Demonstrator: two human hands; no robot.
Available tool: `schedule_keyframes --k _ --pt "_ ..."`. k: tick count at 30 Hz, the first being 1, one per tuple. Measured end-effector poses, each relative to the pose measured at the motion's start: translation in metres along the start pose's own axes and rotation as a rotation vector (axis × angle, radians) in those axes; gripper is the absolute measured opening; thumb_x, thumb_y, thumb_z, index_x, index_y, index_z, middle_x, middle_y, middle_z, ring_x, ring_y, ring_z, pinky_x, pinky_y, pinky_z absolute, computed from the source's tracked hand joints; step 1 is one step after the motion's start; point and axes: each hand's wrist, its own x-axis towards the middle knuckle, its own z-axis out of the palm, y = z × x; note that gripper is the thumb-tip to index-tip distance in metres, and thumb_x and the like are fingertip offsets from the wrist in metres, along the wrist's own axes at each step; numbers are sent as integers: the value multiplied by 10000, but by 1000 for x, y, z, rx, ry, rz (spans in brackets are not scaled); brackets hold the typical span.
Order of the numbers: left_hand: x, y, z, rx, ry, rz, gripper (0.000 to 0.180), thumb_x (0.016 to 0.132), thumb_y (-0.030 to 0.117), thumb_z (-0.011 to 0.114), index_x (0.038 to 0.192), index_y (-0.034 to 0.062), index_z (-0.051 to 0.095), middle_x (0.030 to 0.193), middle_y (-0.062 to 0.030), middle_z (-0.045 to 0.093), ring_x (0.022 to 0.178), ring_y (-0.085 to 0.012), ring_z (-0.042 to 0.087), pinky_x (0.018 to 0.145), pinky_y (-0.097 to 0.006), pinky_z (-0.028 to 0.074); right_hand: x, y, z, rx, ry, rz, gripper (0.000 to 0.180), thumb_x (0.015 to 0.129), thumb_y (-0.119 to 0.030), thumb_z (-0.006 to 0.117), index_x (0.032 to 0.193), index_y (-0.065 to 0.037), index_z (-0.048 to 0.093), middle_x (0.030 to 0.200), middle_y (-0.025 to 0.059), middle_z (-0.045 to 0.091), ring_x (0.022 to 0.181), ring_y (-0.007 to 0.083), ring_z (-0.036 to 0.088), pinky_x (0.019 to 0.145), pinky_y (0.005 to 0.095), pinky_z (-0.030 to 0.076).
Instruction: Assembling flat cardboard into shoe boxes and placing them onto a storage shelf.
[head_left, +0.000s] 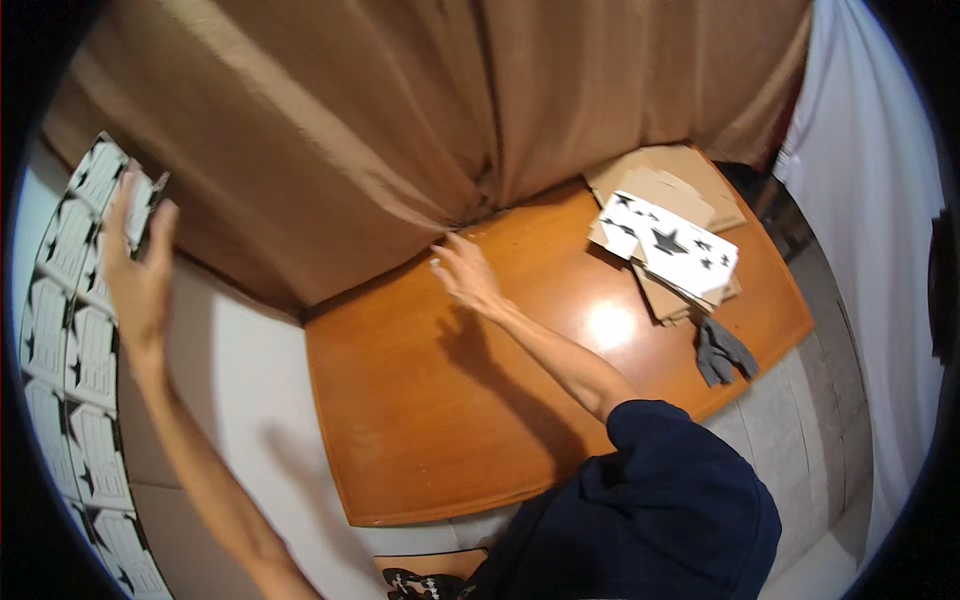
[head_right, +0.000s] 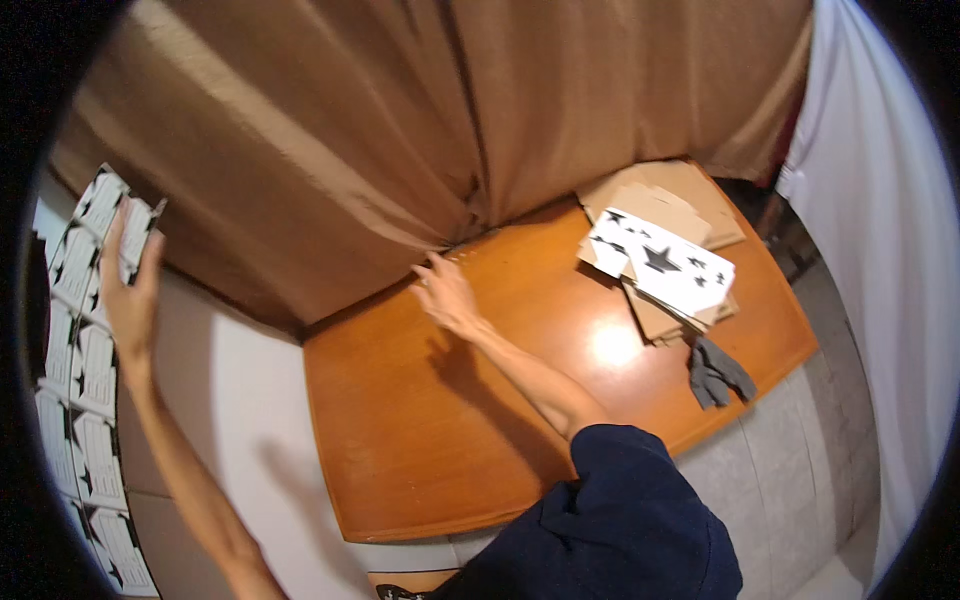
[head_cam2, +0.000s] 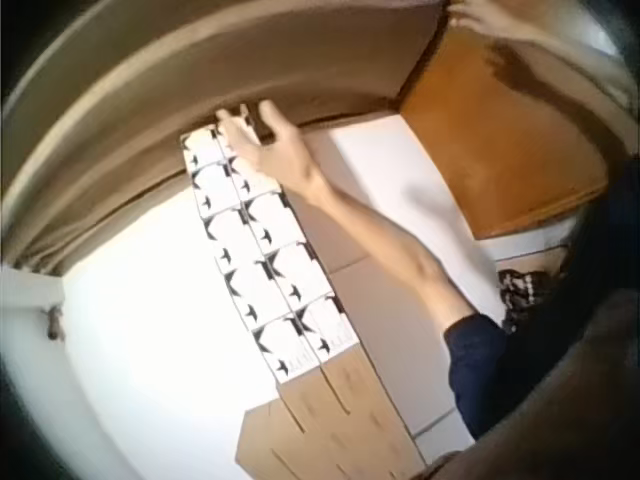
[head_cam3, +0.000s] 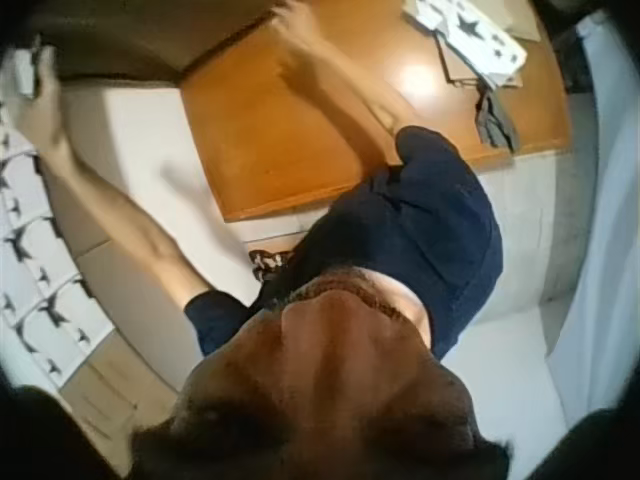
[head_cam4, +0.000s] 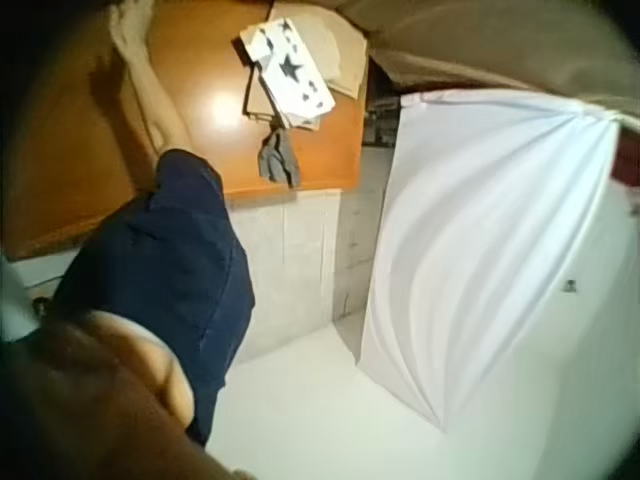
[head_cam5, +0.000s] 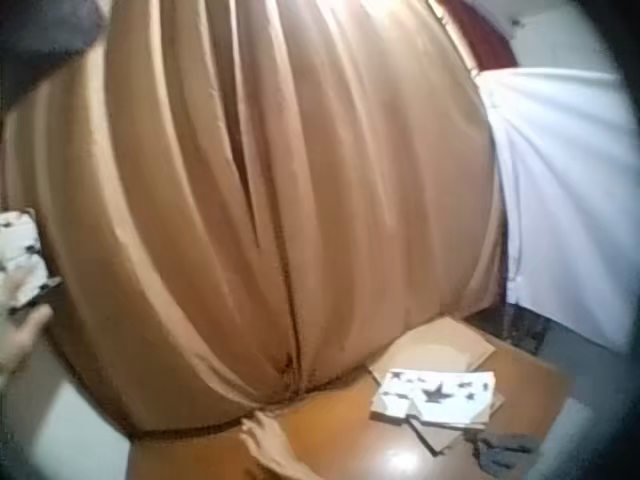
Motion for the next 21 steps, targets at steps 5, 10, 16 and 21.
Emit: schedule_keyframes --k 5,10,16,21 --pt "-175 120 147 -581 -378 -425 680 950 138 722 1555 27 432 1631 -156 402 1503 -286 379 1237 -411 305 -124 161 -155 -623 -54 261 694 871 -443 756 1454 -109 581 1613 271 358 1491 454 328 1229 608 242" --pt "-362 226 258 -1030 -808 -808 930 868 221 842 1619 61 317 1652 -199 338 1484 -313 398 1181 -420 397 -163 231 -299 -936 -149 618 1225 703 -822 719 1655 -205 257 1726 223 85 1598 412 47 1199 747 14" --pt "-409 313 260 -1154 -1117 -1083 949 890 203 830 1648 117 265 1688 -229 227 1484 -366 382 1160 -475 415 -201 282 -341 -1062 -200 467 934 852 -716 665 1607 -245 380 1665 168 318 1513 419 309 1153 742 245" --pt "-417 350 220 -1205 -1042 -1370 958 912 258 813 1659 125 228 1680 -240 248 1497 -379 373 1135 -482 426 -223 247 -346 -962 -192 312 547 1026 -478 574 1534 -290 500 1573 136 472 1431 382 437 1124 696 314"
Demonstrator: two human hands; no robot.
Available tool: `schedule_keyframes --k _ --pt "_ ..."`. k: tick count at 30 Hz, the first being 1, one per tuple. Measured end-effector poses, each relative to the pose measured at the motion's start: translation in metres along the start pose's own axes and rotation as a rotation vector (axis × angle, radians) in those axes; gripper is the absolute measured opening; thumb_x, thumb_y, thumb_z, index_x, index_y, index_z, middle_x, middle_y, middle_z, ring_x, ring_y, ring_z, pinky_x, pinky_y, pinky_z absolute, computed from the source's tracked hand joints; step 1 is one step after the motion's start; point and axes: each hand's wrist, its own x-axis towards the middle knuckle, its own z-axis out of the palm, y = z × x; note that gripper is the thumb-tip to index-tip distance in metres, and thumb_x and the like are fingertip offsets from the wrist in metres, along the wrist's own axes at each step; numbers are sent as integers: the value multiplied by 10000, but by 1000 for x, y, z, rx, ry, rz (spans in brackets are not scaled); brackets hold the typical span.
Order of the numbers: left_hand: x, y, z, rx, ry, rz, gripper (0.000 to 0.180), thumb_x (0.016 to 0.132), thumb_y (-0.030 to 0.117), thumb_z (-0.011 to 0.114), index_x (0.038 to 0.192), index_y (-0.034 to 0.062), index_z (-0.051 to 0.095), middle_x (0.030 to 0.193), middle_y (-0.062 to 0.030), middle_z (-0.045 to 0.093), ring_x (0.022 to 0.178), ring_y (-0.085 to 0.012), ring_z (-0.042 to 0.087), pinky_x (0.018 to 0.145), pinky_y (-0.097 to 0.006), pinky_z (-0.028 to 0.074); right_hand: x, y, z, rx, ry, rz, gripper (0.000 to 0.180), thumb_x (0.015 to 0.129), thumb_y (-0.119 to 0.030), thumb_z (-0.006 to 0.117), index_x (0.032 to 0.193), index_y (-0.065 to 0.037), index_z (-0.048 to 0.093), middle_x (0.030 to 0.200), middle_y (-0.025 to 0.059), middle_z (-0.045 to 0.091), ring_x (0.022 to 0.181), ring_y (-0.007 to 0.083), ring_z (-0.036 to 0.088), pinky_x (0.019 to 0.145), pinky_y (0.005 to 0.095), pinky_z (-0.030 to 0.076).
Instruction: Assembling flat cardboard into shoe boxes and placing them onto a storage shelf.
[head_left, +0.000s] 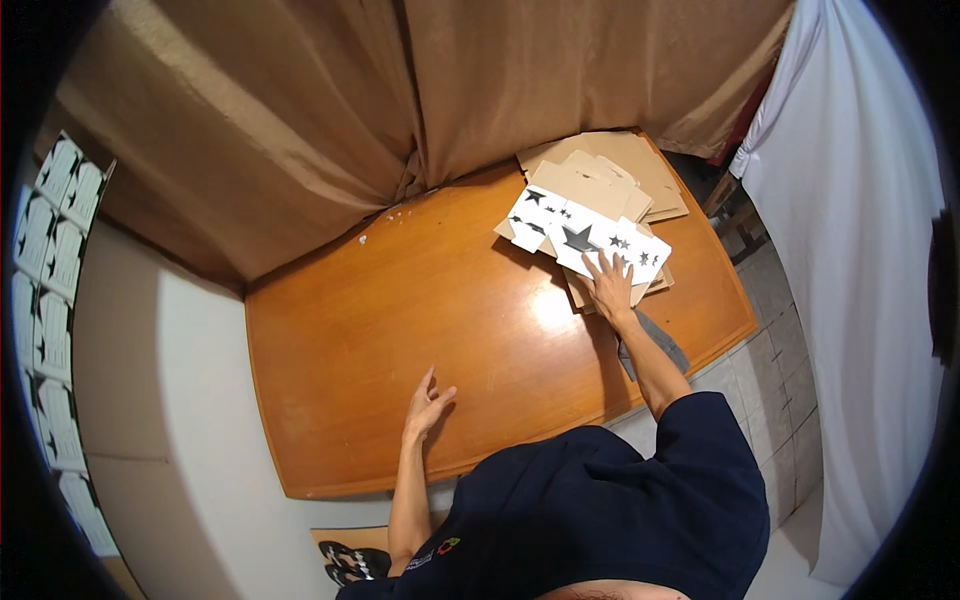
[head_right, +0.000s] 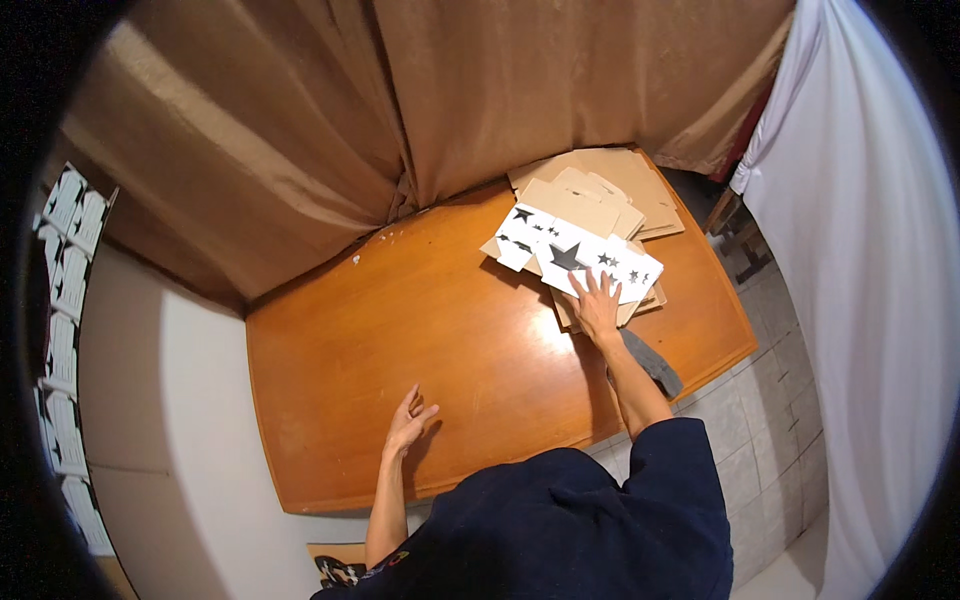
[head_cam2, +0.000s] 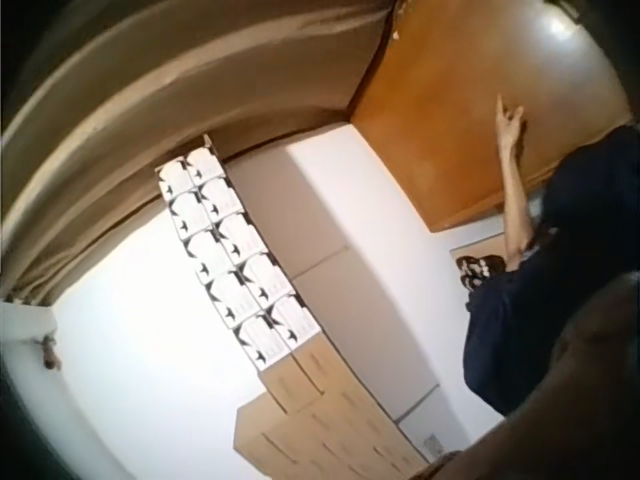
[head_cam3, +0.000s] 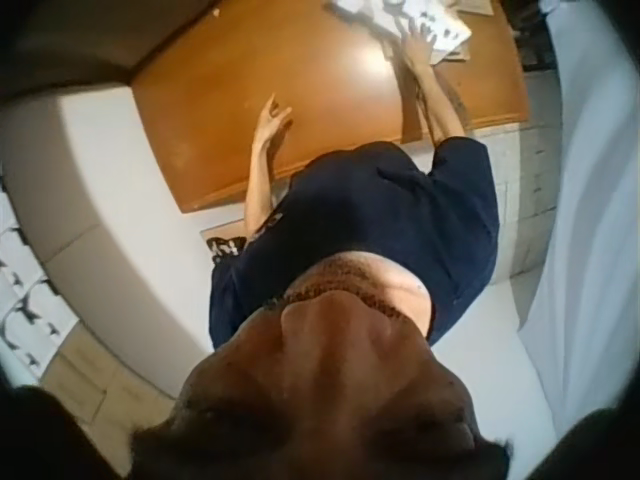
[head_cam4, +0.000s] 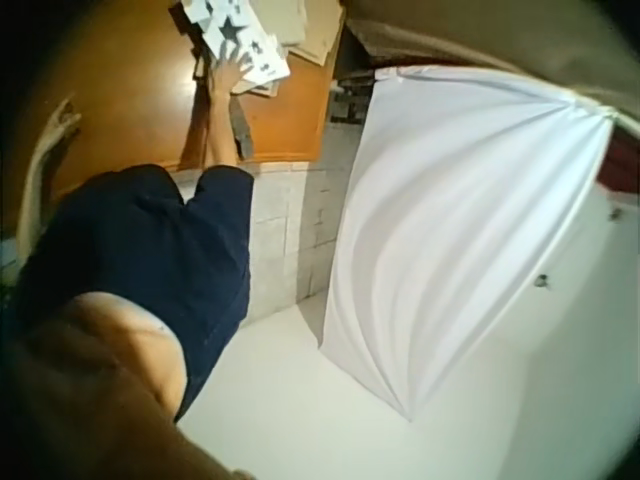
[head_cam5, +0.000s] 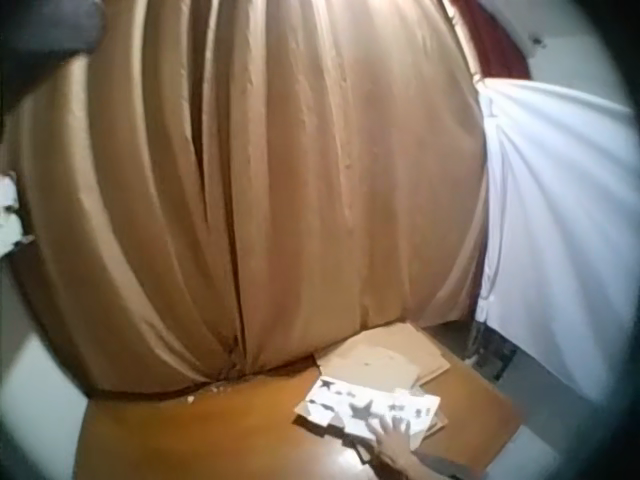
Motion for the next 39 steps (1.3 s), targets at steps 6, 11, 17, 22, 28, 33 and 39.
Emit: schedule_keyframes --k 6,11,17,22,28,33,39 --pt "19 -57 -5 -728 220 -48 1010 940 578 690 1659 99 167 1666 -203 271 1493 -396 363 1148 -577 413 -54 -74 3 292 59 -617 516 988 -214 638 1488 -306 548 1486 58 584 1290 300 577 1148 619 359" --pt "26 -72 -20 -1432 71 69 786 1021 607 511 1565 54 384 1571 -168 450 1422 -368 458 1189 -535 380 -119 -140 32 553 -246 -858 487 969 -201 663 1446 -281 604 1421 37 638 1236 281 619 1115 554 430" --pt "0 -121 1 -1383 460 52 462 1127 342 388 1483 66 486 1474 -108 555 1368 -308 519 1146 -503 442 -145 -144 14 441 -397 -922 590 983 -551 603 1403 -139 642 1494 111 559 1321 299 536 1153 548 371" --pt "-18 -107 -1 -1381 533 71 440 1128 330 411 1486 86 488 1445 -103 567 1359 -289 528 1128 -482 474 -143 -162 11 432 -417 -910 569 999 -529 595 1413 -140 632 1474 100 567 1309 297 537 1153 556 370" --pt "-28 -101 0 -1409 514 94 405 1123 319 448 1459 97 499 1442 -106 549 1327 -276 542 1115 -444 498 -146 -166 14 430 -350 -909 552 997 -503 615 1416 -144 630 1472 89 566 1302 293 536 1161 557 359" --pt "-29 -103 2 -1425 514 122 383 1121 308 462 1433 92 512 1413 -101 561 1291 -266 561 1112 -438 501 -143 -164 13 429 -288 -951 566 985 -501 634 1428 -148 620 1470 85 568 1293 292 537 1156 559 362" --pt "-23 -117 3 -1364 502 149 434 1132 339 410 1498 112 466 1464 -91 540 1363 -273 522 1124 -453 490 -134 -167 2 486 -436 -870 494 1032 -460 573 1403 -141 643 1449 98 597 1313 307 533 1157 511 375"
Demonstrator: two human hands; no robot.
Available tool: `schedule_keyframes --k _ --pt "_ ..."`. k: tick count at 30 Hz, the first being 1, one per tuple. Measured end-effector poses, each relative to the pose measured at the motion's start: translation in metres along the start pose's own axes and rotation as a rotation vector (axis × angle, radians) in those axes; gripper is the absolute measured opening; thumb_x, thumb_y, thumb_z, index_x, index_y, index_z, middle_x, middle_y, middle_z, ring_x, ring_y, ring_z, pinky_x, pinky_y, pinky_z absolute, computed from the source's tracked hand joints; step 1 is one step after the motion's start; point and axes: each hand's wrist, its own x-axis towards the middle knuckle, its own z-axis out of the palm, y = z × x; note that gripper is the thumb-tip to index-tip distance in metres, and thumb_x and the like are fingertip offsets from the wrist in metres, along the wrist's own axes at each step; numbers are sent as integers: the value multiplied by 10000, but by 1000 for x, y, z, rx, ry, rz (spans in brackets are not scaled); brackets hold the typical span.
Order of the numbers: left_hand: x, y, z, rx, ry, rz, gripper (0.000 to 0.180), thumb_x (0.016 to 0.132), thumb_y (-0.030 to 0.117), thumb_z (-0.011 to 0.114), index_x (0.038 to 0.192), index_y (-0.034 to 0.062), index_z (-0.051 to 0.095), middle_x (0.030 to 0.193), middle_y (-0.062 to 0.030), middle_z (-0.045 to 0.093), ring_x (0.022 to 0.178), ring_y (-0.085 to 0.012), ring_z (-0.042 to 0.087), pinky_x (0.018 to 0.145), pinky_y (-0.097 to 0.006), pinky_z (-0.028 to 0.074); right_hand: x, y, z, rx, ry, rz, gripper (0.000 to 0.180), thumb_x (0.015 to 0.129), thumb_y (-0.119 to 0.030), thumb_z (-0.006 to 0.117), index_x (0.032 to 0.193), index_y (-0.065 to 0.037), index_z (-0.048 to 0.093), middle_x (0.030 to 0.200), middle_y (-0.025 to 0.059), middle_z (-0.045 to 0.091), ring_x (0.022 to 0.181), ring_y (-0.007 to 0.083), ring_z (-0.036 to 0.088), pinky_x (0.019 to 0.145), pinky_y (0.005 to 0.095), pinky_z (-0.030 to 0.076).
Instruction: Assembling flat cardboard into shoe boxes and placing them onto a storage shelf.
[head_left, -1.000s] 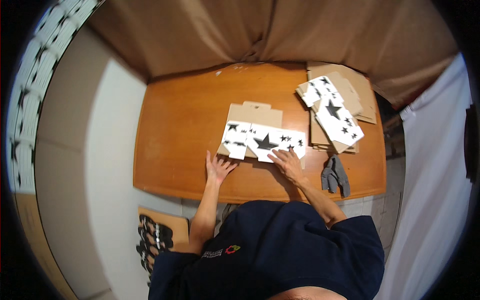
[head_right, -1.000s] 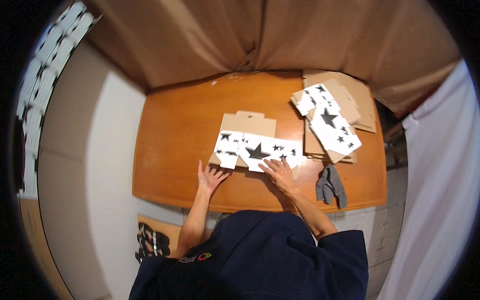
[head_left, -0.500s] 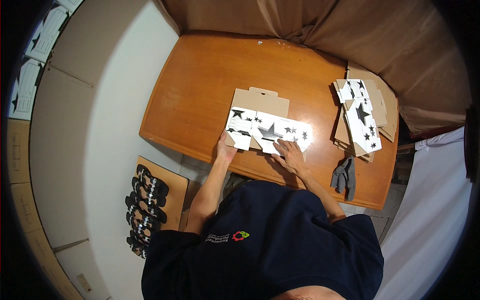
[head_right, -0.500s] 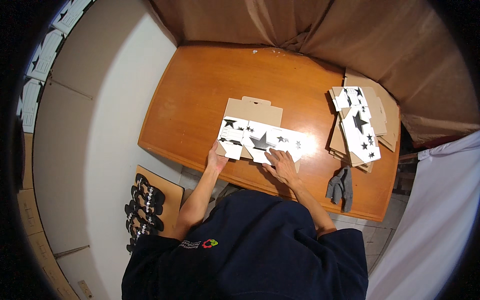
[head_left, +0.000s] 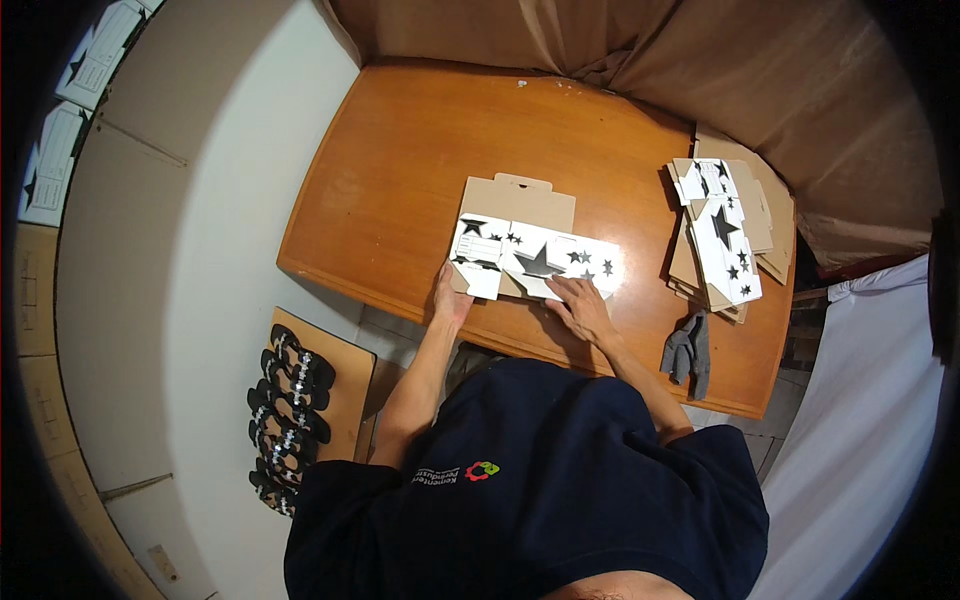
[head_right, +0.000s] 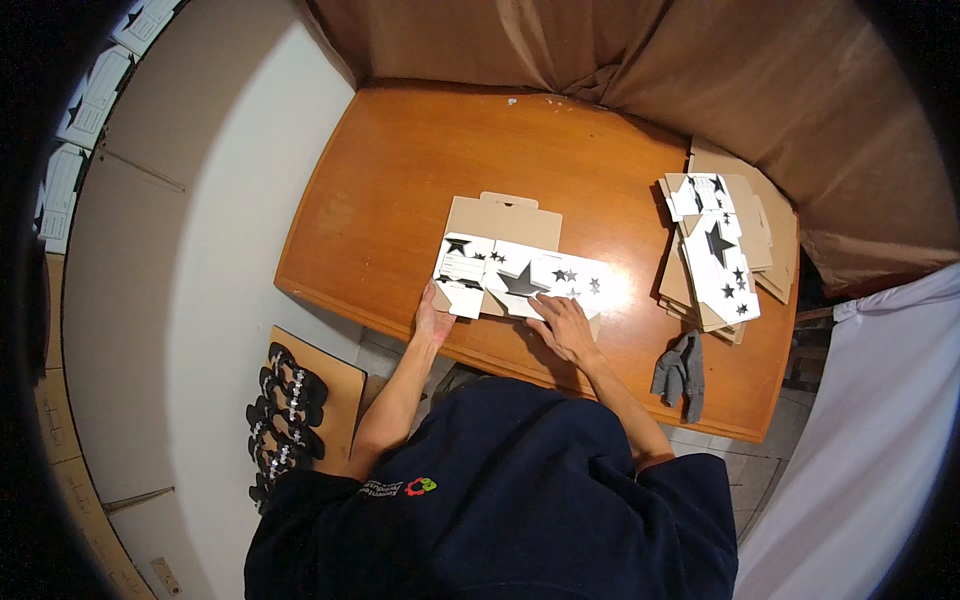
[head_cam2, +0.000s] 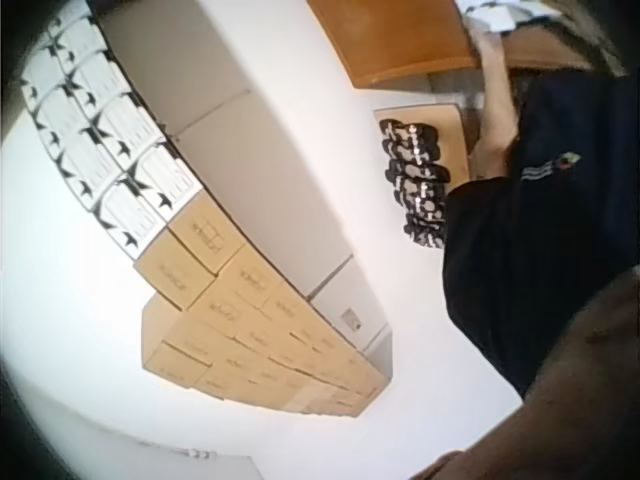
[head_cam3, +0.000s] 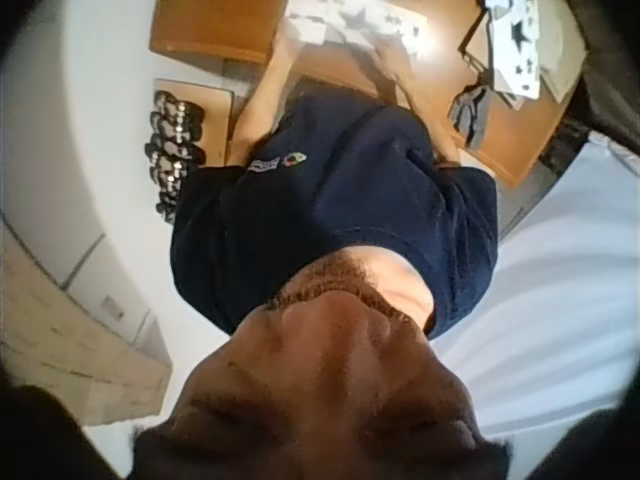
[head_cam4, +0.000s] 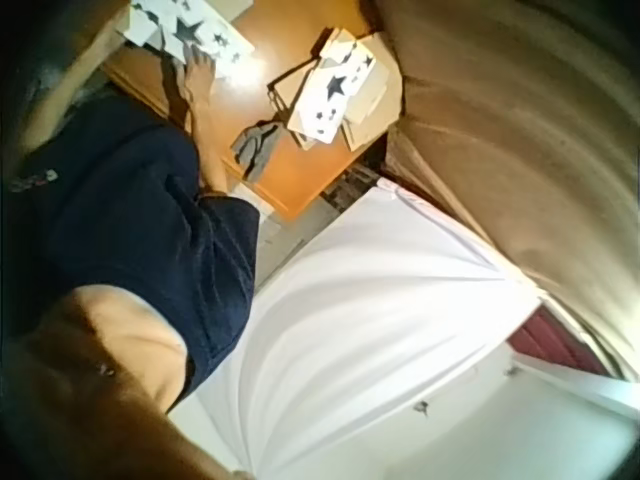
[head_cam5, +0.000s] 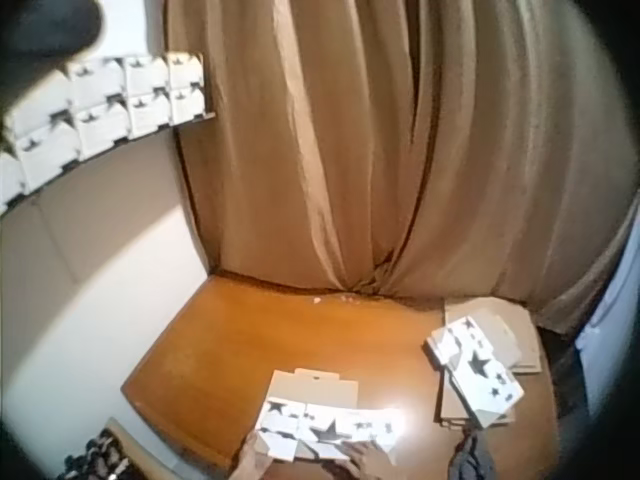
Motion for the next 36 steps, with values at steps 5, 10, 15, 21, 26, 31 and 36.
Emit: schedule_keyframes --k 5,10,15,21,26,31,36 --pt "-12 2 -2 279 -34 165 581 1118 441 423 1592 110 368 1556 -99 469 1415 -260 472 1130 -453 461 36 -8 -47 110 65 128 399 1077 -415 510 1152 -113 759 912 167 763 808 348 734 735 474 583" --pt "-62 39 65 617 -74 245 645 1087 368 448 1639 85 273 1679 -116 312 1547 -264 285 1249 -449 266 90 -39 -126 84 254 111 420 1080 -423 508 1073 -85 757 775 207 721 682 371 715 617 477 545" --pt "-80 73 120 876 -379 527 706 976 108 485 1636 16 254 1694 -176 275 1576 -270 227 1278 -368 152 135 -48 -168 494 189 118 470 1076 -442 502 1165 -38 725 930 245 733 861 396 722 769 473 549" --pt "-73 92 127 1142 -304 150 913 835 95 592 1669 132 223 1598 -204 423 1479 -292 410 1080 -383 428 167 -42 -180 145 156 5 446 1016 -535 573 1142 -165 787 974 160 772 909 368 739 816 472 575" --pt "-65 71 119 1276 -281 13 1074 768 149 771 1678 192 202 1678 -199 295 1502 -384 365 1137 -491 387 179 -1 -147 22 -26 -18 386 974 -515 642 1099 -190 809 990 131 782 919 345 745 823 460 588" --pt "-46 39 128 1093 -264 118 1052 846 283 818 1666 106 183 1669 -237 282 1536 -388 295 1220 -497 314 173 15 -135 -8 -24 -1 367 955 -499 665 1062 -183 819 983 137 782 922 339 750 818 473 589" --pt "-13 10 129 1340 -243 238 1128 842 447 792 1675 120 106 1681 -256 205 1553 -401 232 1237 -498 286 156 30 -129 -102 -56 -17 536 892 -527 732 1259 -137 738 1118 153 768 1071 373 722 924 486 576"
